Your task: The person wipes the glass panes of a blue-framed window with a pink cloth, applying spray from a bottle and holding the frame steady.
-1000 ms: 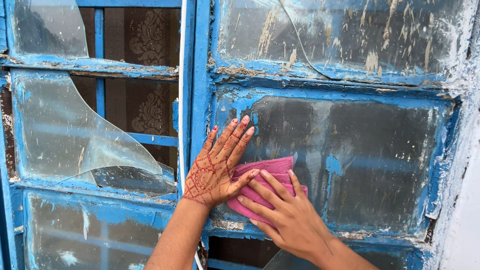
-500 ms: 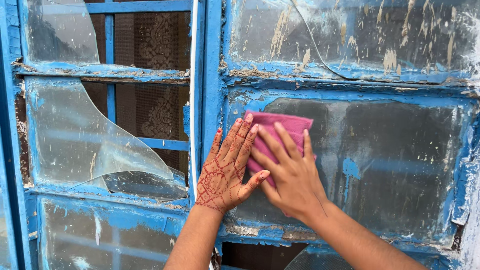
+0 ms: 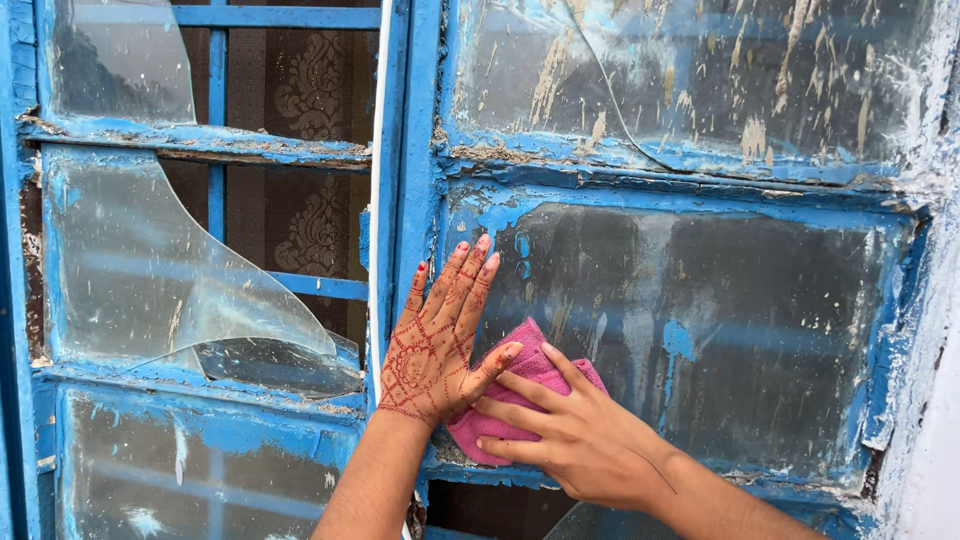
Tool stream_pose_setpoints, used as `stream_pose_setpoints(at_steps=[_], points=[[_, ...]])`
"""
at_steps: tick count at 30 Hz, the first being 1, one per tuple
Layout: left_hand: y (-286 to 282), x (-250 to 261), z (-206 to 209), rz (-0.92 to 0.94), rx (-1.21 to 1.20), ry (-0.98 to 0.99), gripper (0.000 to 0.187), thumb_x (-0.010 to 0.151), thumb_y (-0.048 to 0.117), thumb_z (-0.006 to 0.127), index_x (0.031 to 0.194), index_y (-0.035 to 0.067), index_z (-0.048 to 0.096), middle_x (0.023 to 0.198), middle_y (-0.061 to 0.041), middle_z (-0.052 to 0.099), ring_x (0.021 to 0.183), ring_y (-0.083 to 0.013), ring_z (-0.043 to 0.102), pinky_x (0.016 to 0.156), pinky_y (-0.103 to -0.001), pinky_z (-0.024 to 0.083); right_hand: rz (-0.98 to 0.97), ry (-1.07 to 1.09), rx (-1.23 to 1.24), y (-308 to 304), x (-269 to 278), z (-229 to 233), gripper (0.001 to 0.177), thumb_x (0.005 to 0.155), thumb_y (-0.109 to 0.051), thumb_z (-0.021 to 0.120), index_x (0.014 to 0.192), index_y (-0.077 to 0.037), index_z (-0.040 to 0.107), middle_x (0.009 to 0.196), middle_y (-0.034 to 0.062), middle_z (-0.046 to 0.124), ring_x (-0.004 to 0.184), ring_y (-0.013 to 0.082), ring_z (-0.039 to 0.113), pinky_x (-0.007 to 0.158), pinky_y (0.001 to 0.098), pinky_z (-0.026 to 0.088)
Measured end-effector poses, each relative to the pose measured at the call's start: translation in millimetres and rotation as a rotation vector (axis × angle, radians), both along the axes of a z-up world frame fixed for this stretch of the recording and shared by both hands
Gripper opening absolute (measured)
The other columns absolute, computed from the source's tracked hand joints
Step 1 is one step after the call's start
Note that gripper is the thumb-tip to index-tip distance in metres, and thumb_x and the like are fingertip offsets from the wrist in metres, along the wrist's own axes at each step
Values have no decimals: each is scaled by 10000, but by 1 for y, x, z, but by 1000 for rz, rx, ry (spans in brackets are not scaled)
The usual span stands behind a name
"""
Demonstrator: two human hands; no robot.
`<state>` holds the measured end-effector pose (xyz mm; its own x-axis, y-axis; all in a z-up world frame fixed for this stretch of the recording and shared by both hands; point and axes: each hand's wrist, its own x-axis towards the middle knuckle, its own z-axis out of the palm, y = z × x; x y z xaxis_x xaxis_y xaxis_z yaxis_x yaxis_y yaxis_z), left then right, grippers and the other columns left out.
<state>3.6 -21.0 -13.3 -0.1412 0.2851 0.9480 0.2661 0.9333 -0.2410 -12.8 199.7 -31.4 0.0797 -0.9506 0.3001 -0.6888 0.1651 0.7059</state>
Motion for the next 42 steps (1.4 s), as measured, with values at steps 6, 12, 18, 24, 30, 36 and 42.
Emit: stream_pose_setpoints(at_steps=[6,12,18,24,30,36,42], points=[[1,-3,0,10,14,27,896,956,682,407,1624,110,233,1698,-63,235,1574,-230,190,1277,-490,77,-7,-35,-210,-5,-7,-27,567,777,-148,678,1324,-288,618,1490,10,487,1469,277,321,1134,690,176],[3,0,2,84,-21,-15,859,964,670,401,1620,136,256,1695,-45,248,1573,-219,196,1278,-478,75,77,-17,-127,16,-18,-2,539,908,-294,630,1439,-315,539,1574,45,422,1499,280,295,1161,657,151],[6,-1,-1,106,-61,16,818,969,686,375,1610,186,281,1682,9,257,1552,-180,202,1263,-469,66,-73,306,-405,94,-43,53,550,974,-541,427,1485,-340,445,1625,44,324,1513,261,244,1196,658,96],[5,0,-8,96,-71,7,787,979,670,369,1611,208,287,1674,26,269,1545,-169,202,1269,-475,45,-308,115,-1204,115,-59,31,585,1031,-478,479,1559,-235,416,1696,104,295,1585,350,212,1223,725,120],[5,-2,-9,92,-75,23,787,980,670,378,1606,200,291,1673,25,269,1550,-170,205,1268,-484,59,-256,97,-1113,33,-45,-33,584,957,-473,515,1498,-265,452,1643,128,294,1544,373,194,1197,726,92],[7,-1,-7,110,-90,-3,764,977,638,394,1605,216,291,1680,23,249,1545,-188,193,1245,-473,83,-34,232,-382,51,-30,7,520,998,-512,441,1494,-355,452,1621,39,330,1530,254,194,1208,620,47],[6,-4,-14,138,-131,26,735,981,632,374,1600,246,280,1669,26,242,1537,-179,188,1245,-455,79,-372,239,-715,149,-53,41,618,930,-530,433,1488,-273,373,1620,108,283,1521,307,192,1193,634,104]])
